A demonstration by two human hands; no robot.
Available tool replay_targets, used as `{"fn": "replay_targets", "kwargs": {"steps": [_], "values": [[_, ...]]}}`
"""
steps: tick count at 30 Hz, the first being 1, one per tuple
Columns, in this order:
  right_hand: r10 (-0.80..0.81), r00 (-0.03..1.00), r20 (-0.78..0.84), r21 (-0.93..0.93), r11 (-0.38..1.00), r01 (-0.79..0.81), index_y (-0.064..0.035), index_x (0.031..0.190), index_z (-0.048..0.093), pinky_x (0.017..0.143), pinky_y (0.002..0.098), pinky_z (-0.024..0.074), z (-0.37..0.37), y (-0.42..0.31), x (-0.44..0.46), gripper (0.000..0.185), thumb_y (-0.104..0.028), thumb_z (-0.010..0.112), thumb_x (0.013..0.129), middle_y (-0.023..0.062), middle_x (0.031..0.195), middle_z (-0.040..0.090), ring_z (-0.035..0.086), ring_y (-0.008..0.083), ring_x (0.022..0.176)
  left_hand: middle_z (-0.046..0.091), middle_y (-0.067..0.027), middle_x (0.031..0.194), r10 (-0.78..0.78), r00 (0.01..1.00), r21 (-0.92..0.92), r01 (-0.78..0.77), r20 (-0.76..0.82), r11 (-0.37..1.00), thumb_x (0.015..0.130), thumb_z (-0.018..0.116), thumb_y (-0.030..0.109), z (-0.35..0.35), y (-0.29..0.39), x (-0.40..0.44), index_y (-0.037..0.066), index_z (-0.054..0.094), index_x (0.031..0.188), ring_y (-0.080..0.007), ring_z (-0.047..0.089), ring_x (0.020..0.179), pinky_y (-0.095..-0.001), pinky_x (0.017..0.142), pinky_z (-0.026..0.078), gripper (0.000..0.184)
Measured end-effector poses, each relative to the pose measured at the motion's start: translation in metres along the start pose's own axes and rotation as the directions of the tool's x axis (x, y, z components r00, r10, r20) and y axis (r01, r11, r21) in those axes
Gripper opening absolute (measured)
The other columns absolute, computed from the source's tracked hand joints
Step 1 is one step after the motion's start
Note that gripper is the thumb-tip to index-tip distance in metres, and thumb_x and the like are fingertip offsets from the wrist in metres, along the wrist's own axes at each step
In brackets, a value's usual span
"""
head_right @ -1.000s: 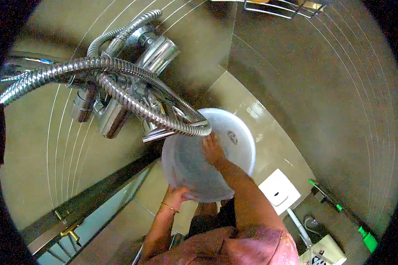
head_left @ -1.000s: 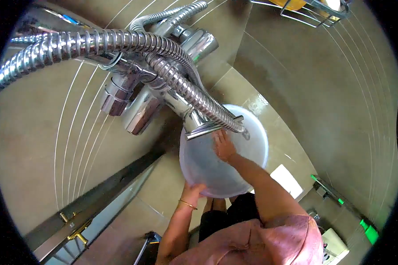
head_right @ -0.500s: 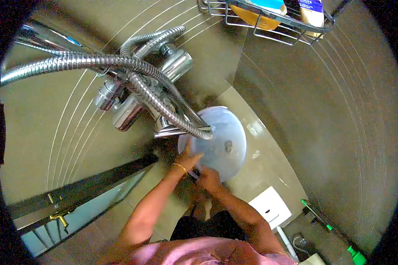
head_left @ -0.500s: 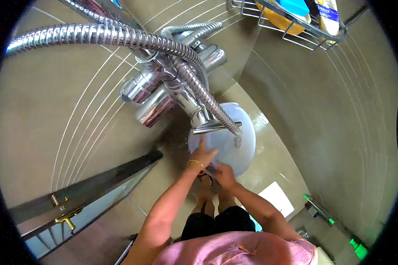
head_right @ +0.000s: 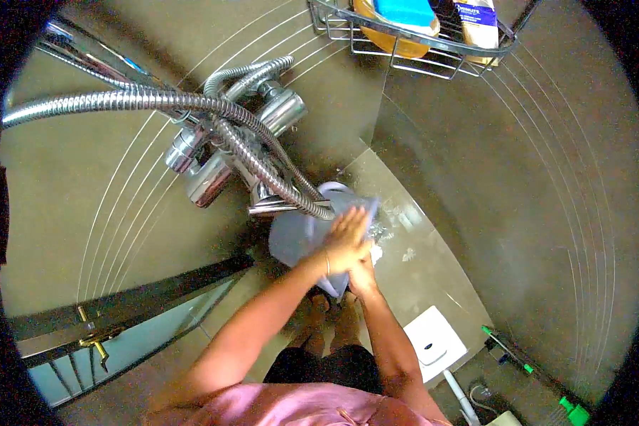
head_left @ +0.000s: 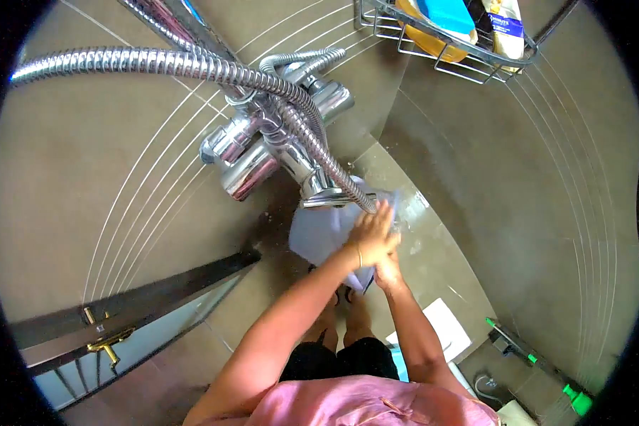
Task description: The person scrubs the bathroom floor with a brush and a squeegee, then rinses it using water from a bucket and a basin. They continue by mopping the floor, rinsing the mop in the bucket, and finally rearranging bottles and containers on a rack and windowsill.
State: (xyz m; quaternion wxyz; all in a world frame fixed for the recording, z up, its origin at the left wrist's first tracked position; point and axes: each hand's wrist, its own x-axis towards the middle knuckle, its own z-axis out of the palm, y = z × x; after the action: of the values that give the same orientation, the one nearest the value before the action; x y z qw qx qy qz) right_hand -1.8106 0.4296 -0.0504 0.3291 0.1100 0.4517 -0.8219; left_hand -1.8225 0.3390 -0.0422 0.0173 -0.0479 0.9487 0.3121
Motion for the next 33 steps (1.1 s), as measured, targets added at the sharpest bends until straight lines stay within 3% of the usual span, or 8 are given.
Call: {"fn": "replay_targets", "kwargs": {"steps": [4, 8, 14, 18, 21, 26, 30, 33], "values": [[0.094, 0.992, -0.087, 0.007, 0.996, -0.094, -0.0022, 0.109, 0.050, 0.076, 0.0303, 0.0457, -0.013, 0.005, -0.016, 0.031, -0.003, 0.052, 0.078, 0.0060, 0.100, 0.055, 0.054, 0.0162, 0.088, 0.027, -0.0123, 0.134, -0.079, 0.984, 0.242, 0.039, 0.157, 0.969, 0.082, 0.038, 0.036, -0.039, 0.009, -0.028, 0.000, 0.028, 0.127, -0.0247, 0.027, 0.123, -0.0410, 0.104, 0.008, 0.059], [0.077, 0.996, -0.047, -0.168, 0.982, -0.084, -0.0021, 0.112, 0.050, 0.083, 0.0257, 0.0403, 0.005, 0.012, -0.029, 0.039, 0.004, 0.052, 0.074, 0.0055, 0.103, 0.057, 0.052, 0.0130, 0.092, 0.045, -0.0131, 0.120, -0.189, 0.916, 0.016, 0.208, -0.354, 0.978, 0.080, 0.041, 0.015, -0.009, -0.036, -0.036, 0.002, 0.046, 0.115, -0.0269, 0.035, 0.117, -0.0376, 0.099, 0.024, 0.038], [-0.015, 0.994, 0.107, -0.568, 0.819, 0.074, -0.0014, 0.110, 0.050, 0.078, 0.0254, 0.0424, -0.004, 0.047, -0.063, 0.032, 0.001, 0.048, 0.079, 0.0064, 0.094, 0.059, 0.054, 0.0107, 0.086, 0.061, -0.0113, 0.083, -0.511, 0.846, -0.200, 0.479, -0.155, 0.854, 0.075, 0.048, 0.010, -0.026, -0.083, 0.007, 0.007, 0.056, 0.099, -0.0264, 0.060, 0.076, -0.0360, 0.071, 0.045, 0.026], [0.124, 0.985, 0.120, -0.788, 0.616, 0.019, -0.0040, 0.107, 0.050, 0.075, 0.0300, 0.0433, -0.010, 0.053, -0.054, 0.029, -0.002, 0.050, 0.077, 0.0068, 0.090, 0.061, 0.056, 0.0158, 0.083, 0.042, 0.0022, 0.051, -0.483, 0.719, -0.789, 0.608, 0.500, 0.089, 0.078, 0.050, 0.045, -0.026, -0.047, 0.010, 0.008, 0.051, 0.080, -0.0102, 0.040, 0.039, -0.0261, 0.035, 0.034, 0.037], [0.355, 0.906, 0.232, -0.838, 0.545, 0.001, -0.0044, 0.114, 0.046, 0.080, 0.0306, 0.0418, -0.034, 0.066, -0.043, 0.044, 0.000, 0.053, 0.071, 0.0069, 0.099, 0.058, 0.054, 0.0181, 0.091, 0.046, -0.0013, 0.065, -0.343, 0.774, -0.833, 0.551, 0.533, -0.050, 0.082, 0.047, 0.033, -0.028, -0.051, -0.007, 0.005, 0.048, 0.083, -0.0114, 0.044, 0.049, -0.0260, 0.042, 0.037, 0.028], [0.068, 0.988, 0.140, -0.561, 0.828, 0.023, -0.0078, 0.129, 0.028, 0.087, 0.0308, 0.0375, -0.022, 0.019, -0.045, 0.071, 0.007, 0.059, 0.067, 0.0059, 0.110, 0.049, 0.045, 0.0174, 0.105, 0.054, -0.0056, 0.098, -0.340, 0.883, -0.927, 0.222, 0.322, -0.302, 0.083, 0.049, 0.024, -0.053, -0.044, -0.035, 0.006, 0.051, 0.101, -0.0105, 0.048, 0.070, -0.0238, 0.059, 0.041, 0.025], [-0.293, 0.769, 0.568, -0.766, 0.152, 0.624, -0.0088, 0.125, 0.037, 0.092, 0.0326, 0.0352, 0.008, -0.005, -0.050, 0.061, 0.000, 0.061, 0.069, 0.0154, 0.119, 0.043, 0.044, 0.0285, 0.109, 0.057, -0.0052, 0.099, -0.397, 0.869, -0.937, 0.182, 0.294, -0.298, 0.084, 0.050, 0.027, -0.072, -0.039, -0.045, 0.010, 0.050, 0.107, -0.0117, 0.050, 0.069, -0.0250, 0.060, 0.042, 0.028], [-0.045, 0.867, 0.496, -0.781, 0.414, 0.468, -0.0128, 0.127, 0.036, 0.090, 0.0323, 0.0368, 0.014, -0.007, -0.046, 0.059, -0.004, 0.058, 0.072, 0.0137, 0.118, 0.046, 0.045, 0.0288, 0.108, 0.057, -0.0040, 0.094, -0.404, 0.858, -0.939, 0.223, 0.316, -0.261, 0.084, 0.049, 0.030, -0.082, -0.035, -0.049, 0.013, 0.049, 0.108, -0.0112, 0.049, 0.063, -0.0243, 0.057, 0.042, 0.029]]}}
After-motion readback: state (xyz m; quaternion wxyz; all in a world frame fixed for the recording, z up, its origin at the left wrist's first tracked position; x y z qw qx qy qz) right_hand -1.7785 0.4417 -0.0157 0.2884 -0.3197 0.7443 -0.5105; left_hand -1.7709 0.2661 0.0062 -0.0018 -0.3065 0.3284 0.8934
